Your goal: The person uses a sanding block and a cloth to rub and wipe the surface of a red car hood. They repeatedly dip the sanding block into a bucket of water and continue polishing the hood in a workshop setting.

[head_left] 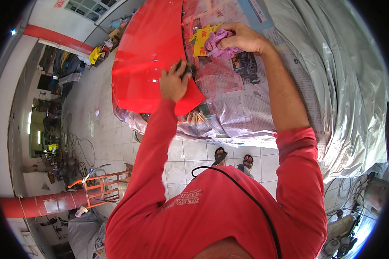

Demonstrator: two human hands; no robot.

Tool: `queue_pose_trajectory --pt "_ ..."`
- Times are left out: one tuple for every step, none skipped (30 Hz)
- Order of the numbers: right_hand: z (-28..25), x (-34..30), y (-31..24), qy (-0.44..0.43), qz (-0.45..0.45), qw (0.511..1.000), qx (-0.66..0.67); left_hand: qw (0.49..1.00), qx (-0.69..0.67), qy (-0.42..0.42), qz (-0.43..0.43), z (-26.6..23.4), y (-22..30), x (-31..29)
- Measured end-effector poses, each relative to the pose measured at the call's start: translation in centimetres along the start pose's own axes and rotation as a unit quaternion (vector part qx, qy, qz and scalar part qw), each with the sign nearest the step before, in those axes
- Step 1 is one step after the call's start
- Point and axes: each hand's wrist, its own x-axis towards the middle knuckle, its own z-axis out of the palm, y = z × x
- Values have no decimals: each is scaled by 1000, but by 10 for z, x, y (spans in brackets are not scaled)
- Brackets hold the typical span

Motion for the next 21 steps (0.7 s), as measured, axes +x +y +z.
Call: queue_pose_trajectory --pt "-7 -4 3 6 5 1000 -12 1000 -22 -4 22 -2 18 -17" --pt "-14 -7 1 10 1 1000 -21 998 -34 12 51 -1 20 -46" --pt "-15 -6 2 15 3 999 -35 996 -44 26 77 1 19 -70" --pt "-14 -5 6 21 9 998 -54 995 -47 22 84 1 19 -75" --pt "-13 -4 8 21 14 997 -71 995 -48 18 86 -2 17 -83" --pt "-19 -3 8 13 17 999 -48 995 -49 13 87 -3 14 -84" --pt "-15 0 6 -9 16 1000 -18 998 -36 21 48 0 4 -66" --pt "-8 4 4 -33 15 999 11 999 -19 21 25 7 -8 -43" --pt "-1 5 1 -38 4 999 14 1000 -3 22 2 14 -21 -20" --pt "2 5 -2 -41 -7 999 17 999 15 23 -19 14 -30 -14" --pt "-2 2 -1 -36 -14 999 18 999 10 28 -26 11 -20 -17" --pt "-3 -2 1 -28 -3 999 22 999 6 33 -33 10 -6 -20" --pt "-7 -7 3 -20 8 999 24 998 2 40 -41 7 6 -25" --pt "-12 -8 4 -8 18 1000 22 998 -13 53 -16 7 13 -45" --pt "-13 -10 5 16 25 999 22 997 -27 65 11 4 23 -79" --pt "-15 -9 5 9 26 999 19 995 -41 78 37 4 27 -96" --pt "-12 -7 5 -3 28 999 16 996 -36 72 39 4 18 -94" --pt "-11 -4 8 -14 31 999 14 996 -33 66 42 1 2 -89" --pt "-15 -4 24 32 34 999 25 997 -35 58 45 -1 -13 -86" --pt "-12 -1 20 10 31 999 35 999 1 47 -19 -1 -53 -74" --pt "-4 1 16 -13 30 998 46 995 36 33 -85 2 -89 -63"
